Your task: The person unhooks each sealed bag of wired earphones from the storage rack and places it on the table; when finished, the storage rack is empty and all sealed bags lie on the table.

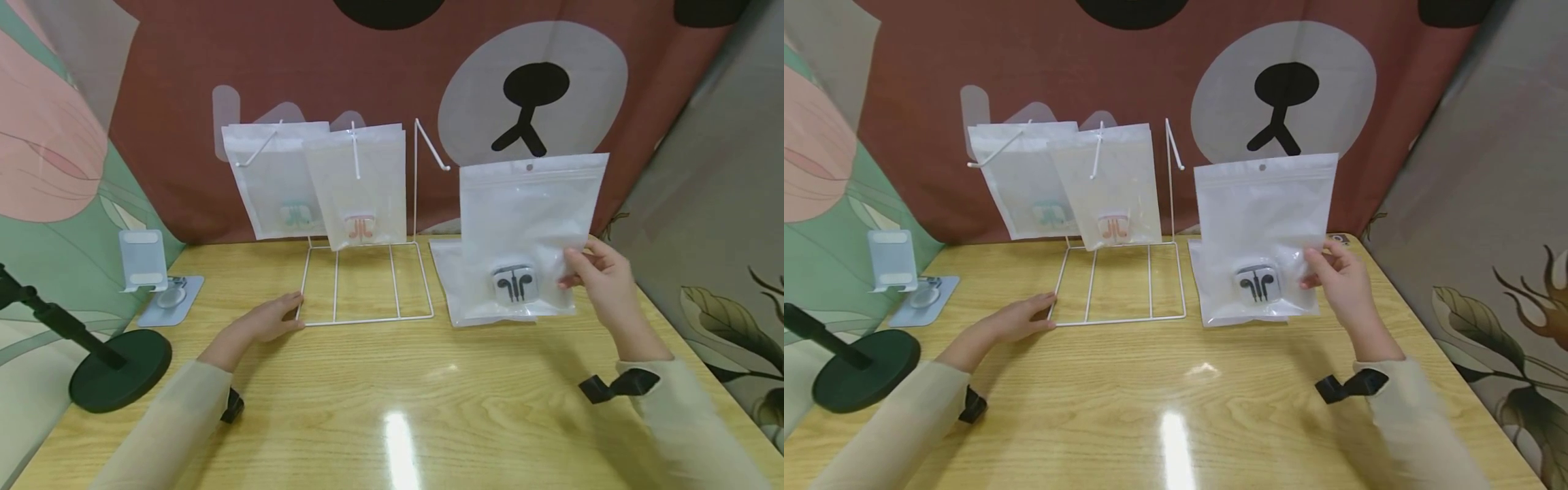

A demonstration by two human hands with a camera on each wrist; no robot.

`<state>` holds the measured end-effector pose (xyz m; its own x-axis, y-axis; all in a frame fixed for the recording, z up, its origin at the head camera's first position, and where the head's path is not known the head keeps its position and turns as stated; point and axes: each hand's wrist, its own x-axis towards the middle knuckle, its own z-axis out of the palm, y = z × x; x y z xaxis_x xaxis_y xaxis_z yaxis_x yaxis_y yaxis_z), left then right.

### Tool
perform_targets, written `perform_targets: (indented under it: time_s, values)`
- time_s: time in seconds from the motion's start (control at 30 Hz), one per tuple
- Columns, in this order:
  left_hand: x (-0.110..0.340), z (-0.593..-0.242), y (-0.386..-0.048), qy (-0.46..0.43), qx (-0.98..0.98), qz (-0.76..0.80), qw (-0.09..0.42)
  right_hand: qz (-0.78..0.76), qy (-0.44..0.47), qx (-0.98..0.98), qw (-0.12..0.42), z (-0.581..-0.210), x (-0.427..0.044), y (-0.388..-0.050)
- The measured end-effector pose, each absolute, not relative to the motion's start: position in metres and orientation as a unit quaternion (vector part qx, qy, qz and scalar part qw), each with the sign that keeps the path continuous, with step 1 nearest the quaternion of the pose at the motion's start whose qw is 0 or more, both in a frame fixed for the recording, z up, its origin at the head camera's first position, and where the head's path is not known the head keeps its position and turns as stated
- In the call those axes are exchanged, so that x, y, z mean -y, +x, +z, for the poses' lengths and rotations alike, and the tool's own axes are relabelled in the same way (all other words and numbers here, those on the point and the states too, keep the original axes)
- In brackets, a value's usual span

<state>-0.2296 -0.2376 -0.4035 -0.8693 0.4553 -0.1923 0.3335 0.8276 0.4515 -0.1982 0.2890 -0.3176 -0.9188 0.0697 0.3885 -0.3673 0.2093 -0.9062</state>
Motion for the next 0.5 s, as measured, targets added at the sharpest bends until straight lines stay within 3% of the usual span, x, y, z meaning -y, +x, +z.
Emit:
perform_targets:
  time_s: [0.3, 0.5]
  values:
    - [0.239, -0.403, -0.229, 0.217, -0.945, 0.202, 0.136, 0.652, 0.058, 0.739, 0.161, -0.326, -0.341, -0.200]
    - [0.238, -0.402, -0.229, 0.217, -0.945, 0.201, 0.137, 0.548, -0.002, 0.828, 0.116, -0.338, -0.379, -0.201]
